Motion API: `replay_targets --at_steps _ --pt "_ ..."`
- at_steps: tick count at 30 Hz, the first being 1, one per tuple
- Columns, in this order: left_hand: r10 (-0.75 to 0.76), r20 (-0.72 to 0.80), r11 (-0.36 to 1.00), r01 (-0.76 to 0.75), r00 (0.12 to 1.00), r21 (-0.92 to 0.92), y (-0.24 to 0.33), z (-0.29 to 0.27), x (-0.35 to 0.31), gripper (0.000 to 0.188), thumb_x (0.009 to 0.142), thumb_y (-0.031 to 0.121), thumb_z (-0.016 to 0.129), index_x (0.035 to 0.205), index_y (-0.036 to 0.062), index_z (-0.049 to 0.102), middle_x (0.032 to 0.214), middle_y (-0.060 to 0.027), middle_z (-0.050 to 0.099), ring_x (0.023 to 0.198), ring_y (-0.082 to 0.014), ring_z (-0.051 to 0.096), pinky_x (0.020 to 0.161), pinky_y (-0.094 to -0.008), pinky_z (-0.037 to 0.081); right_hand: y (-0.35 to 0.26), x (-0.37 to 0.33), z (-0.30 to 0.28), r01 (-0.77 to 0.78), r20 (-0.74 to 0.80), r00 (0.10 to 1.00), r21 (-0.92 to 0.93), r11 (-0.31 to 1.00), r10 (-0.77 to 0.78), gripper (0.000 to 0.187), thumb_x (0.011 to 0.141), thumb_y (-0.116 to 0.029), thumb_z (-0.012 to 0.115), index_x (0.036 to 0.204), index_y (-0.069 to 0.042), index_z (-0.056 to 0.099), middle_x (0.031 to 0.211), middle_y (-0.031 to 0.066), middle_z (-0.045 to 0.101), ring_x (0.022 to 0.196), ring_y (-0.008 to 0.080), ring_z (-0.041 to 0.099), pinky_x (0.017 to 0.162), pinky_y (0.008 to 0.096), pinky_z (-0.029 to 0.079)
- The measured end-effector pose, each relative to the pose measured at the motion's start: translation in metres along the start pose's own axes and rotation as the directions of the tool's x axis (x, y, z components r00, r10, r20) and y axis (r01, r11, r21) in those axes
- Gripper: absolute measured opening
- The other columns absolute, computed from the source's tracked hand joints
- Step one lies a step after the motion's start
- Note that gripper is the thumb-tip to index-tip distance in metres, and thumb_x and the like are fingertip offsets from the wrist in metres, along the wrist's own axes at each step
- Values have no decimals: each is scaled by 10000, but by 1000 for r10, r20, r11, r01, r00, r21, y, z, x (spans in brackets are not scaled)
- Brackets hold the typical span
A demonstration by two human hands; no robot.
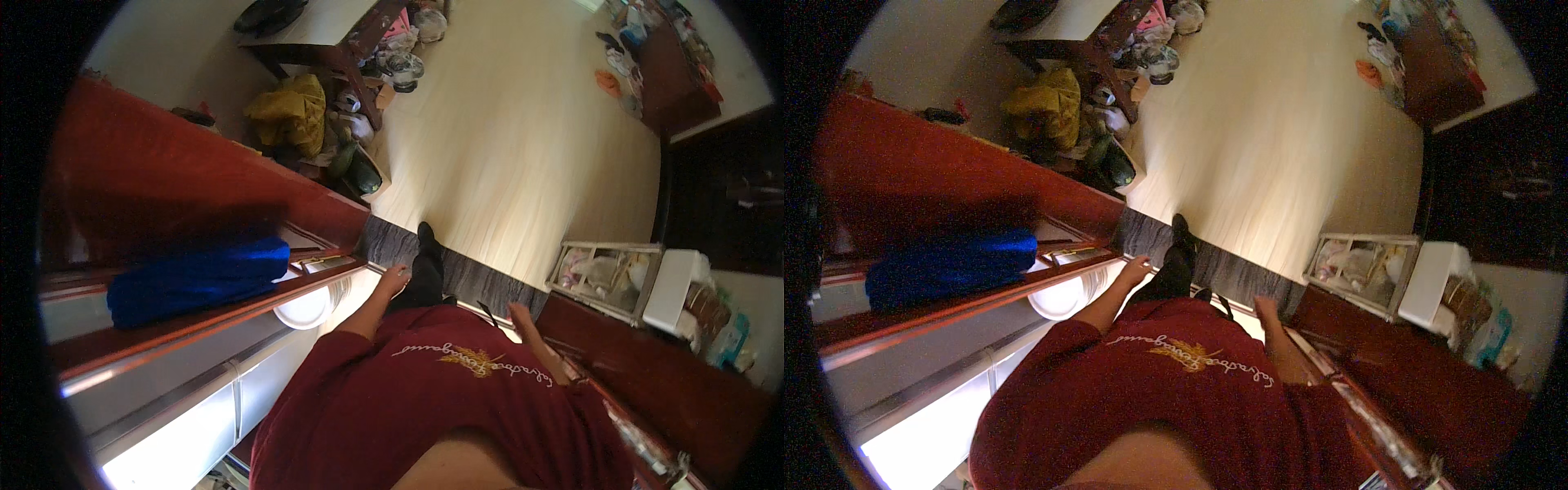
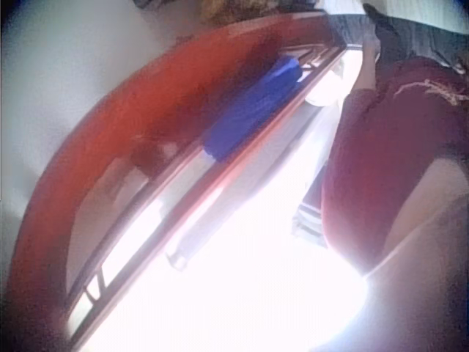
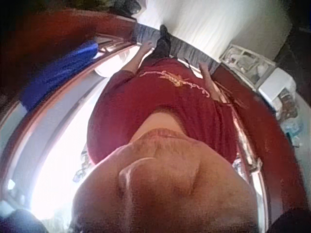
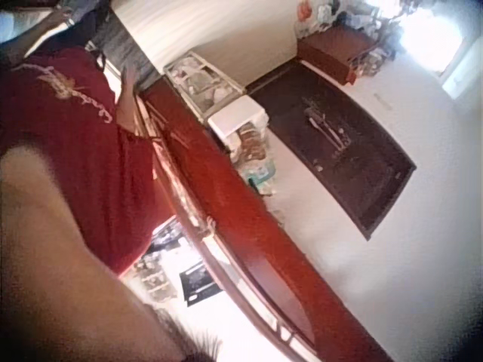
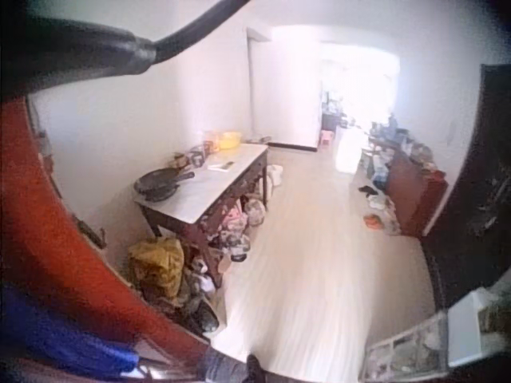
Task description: The person picks up a vegetable from a shelf, puts it back, and then washes a large piece of seaweed in a basin of water in a sink.
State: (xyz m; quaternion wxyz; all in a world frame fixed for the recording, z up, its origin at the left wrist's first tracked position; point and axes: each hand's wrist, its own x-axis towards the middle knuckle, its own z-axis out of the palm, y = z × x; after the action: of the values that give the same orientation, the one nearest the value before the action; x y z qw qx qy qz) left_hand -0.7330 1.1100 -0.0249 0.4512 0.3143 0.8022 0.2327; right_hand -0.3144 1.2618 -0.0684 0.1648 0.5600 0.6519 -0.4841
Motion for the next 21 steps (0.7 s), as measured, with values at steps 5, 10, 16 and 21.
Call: replay_targets --at_steps 5,10,16,21 --pt "-41 492 932 -144 869 332 56 -2 84 436 717 311 567 1053 34 586 1056 -186 582 970 -324 558 828 -382 444 -47 -30 -67 -393 183 903 714 579 388 219 817 -295 556 750 -86 547 643 13 505 486 143 445 429 298 326" --pt "89 277 868 -210 957 449 136 -88 189 380 694 286 555 972 34 616 1002 -185 597 924 -333 573 801 -398 458 -74 23 -115 -211 19 927 852 480 375 174 824 -271 539 756 -114 505 620 -13 479 462 129 436 388 235 281" --pt "164 -4 949 -157 986 274 213 -180 272 308 754 281 487 763 6 627 871 -207 606 813 -374 578 748 -437 455 -146 131 -154 -122 -96 973 561 819 211 398 832 -353 521 1021 -6 565 762 68 602 697 155 564 557 313 431" --pt "150 19 912 -145 989 383 179 -176 286 316 767 265 458 759 -7 618 840 -214 598 799 -370 579 729 -444 458 -218 192 -225 -217 102 976 538 815 193 412 823 -350 516 1036 -1 565 929 91 602 752 201 586 568 321 431"
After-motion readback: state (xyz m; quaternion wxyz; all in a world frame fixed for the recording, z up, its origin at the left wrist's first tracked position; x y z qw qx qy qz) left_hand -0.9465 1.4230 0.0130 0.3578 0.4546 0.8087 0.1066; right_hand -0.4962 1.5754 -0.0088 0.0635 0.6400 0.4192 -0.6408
